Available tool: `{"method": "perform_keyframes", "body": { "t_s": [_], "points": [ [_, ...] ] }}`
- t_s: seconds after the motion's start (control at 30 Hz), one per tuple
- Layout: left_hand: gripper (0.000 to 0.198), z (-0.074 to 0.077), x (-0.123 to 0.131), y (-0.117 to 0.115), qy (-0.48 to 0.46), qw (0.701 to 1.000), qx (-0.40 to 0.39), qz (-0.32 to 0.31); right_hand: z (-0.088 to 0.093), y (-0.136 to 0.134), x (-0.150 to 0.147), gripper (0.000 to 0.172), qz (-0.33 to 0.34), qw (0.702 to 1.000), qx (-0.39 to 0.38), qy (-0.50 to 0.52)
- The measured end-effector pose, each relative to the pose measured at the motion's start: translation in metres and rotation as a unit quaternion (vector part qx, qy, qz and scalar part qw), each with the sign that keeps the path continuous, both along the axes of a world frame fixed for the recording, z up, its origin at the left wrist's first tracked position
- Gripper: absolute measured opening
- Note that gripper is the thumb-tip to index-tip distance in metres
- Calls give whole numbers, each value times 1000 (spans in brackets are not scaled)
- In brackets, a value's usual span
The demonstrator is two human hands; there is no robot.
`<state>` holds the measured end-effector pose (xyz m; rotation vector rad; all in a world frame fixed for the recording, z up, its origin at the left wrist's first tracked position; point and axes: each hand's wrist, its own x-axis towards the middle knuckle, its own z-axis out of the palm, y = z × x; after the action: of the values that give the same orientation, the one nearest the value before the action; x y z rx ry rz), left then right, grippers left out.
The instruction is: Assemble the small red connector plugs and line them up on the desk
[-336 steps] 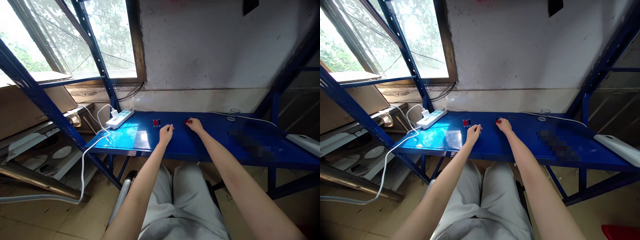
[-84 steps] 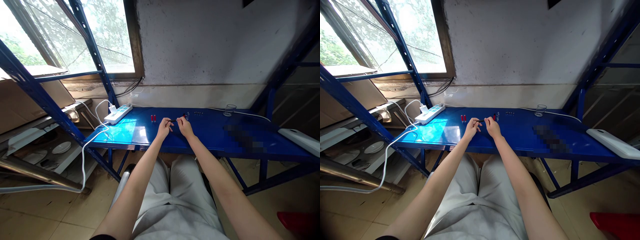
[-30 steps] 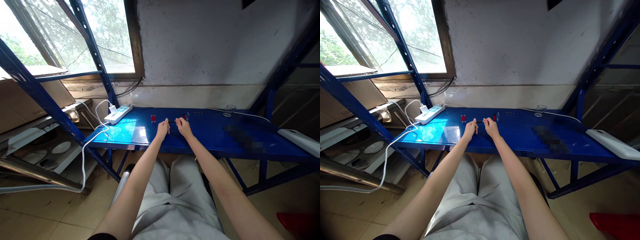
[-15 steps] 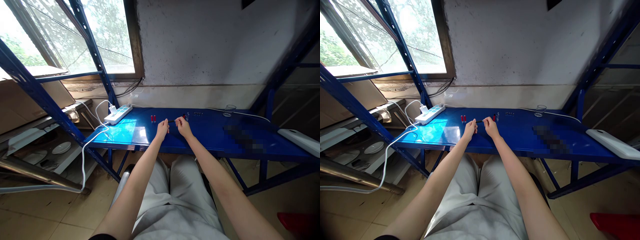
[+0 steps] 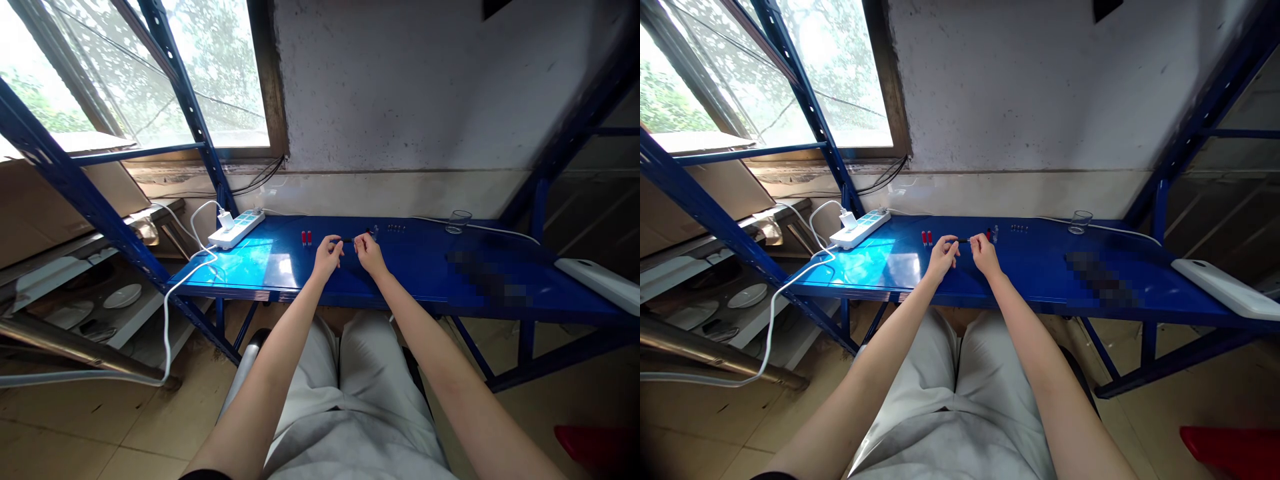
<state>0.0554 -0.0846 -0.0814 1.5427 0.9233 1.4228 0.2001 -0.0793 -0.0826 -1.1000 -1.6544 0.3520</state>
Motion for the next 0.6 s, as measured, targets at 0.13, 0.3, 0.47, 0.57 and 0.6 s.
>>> {"method": "perform_keyframes", "body": {
  "t_s": [0.13,0.3,0.47,0.57,0.6],
  "points": [
    [28,-2,0,2,17,1000,4,11,1,-2,-1,39,1,1000,0,-1],
    [33,1,-2,0,25,1000,2,17,2,-3,-2,38,8,1000,-2,-2],
    [44,1,-3,-2,4,998,-22,51,0,-2,-1,37,7,1000,-11,4],
    [45,0,-4,-1,0,997,-33,65,-2,0,0,36,7,1000,-14,8],
    [44,0,-4,-1,-2,997,-35,67,-2,0,0,36,7,1000,-15,8]
  ]
}}
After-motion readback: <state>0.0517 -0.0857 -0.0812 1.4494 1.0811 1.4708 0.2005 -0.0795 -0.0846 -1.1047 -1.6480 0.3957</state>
